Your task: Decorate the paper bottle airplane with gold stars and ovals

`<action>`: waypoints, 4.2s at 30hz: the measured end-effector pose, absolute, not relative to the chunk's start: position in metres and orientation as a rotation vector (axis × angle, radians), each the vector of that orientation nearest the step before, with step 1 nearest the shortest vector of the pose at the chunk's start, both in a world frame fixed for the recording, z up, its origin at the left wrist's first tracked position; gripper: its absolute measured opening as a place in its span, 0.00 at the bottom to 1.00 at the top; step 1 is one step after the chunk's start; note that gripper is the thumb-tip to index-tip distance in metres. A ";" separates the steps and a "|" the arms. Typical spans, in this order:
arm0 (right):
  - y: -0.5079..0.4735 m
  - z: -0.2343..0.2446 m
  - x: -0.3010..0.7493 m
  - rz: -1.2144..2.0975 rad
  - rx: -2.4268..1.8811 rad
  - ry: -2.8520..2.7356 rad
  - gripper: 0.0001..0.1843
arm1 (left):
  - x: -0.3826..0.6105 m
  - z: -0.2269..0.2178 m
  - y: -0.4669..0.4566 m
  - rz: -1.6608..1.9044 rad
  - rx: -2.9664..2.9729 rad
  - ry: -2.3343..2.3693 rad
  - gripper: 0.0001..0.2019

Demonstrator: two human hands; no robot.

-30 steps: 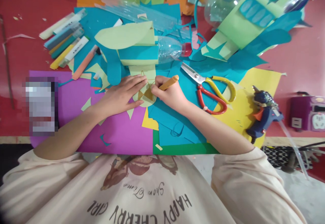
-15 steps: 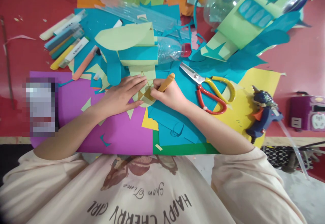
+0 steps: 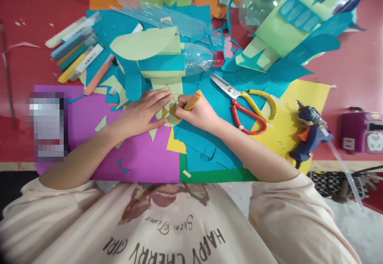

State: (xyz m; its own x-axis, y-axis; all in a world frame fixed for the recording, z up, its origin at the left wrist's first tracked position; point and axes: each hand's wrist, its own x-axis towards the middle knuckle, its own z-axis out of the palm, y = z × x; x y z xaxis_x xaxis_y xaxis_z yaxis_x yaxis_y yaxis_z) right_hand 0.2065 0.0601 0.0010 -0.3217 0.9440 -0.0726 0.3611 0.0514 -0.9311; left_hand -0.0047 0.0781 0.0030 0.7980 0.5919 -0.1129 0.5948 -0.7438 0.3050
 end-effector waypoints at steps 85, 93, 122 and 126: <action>0.061 -0.006 0.212 1.236 -1.213 -1.585 0.15 | -0.013 0.004 0.082 0.153 2.269 1.189 0.43; 0.060 -0.005 0.213 1.247 -1.214 -1.635 0.14 | -0.012 0.004 0.082 0.194 2.256 1.167 0.43; 0.061 -0.009 0.212 1.267 -1.218 -1.502 0.19 | -0.012 0.004 0.082 0.192 2.262 1.167 0.43; 0.062 -0.006 0.212 1.270 -1.219 -1.530 0.18 | -0.013 0.003 0.082 0.178 2.254 1.184 0.43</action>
State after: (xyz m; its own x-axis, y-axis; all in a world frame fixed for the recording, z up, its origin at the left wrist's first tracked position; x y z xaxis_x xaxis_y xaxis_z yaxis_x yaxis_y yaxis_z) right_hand 0.2123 0.0616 -0.0058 -0.2284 0.9735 -0.0065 0.1857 0.0370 -0.9819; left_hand -0.0133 0.0821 0.0032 0.5972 0.7889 -0.1450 0.7115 -0.4376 0.5498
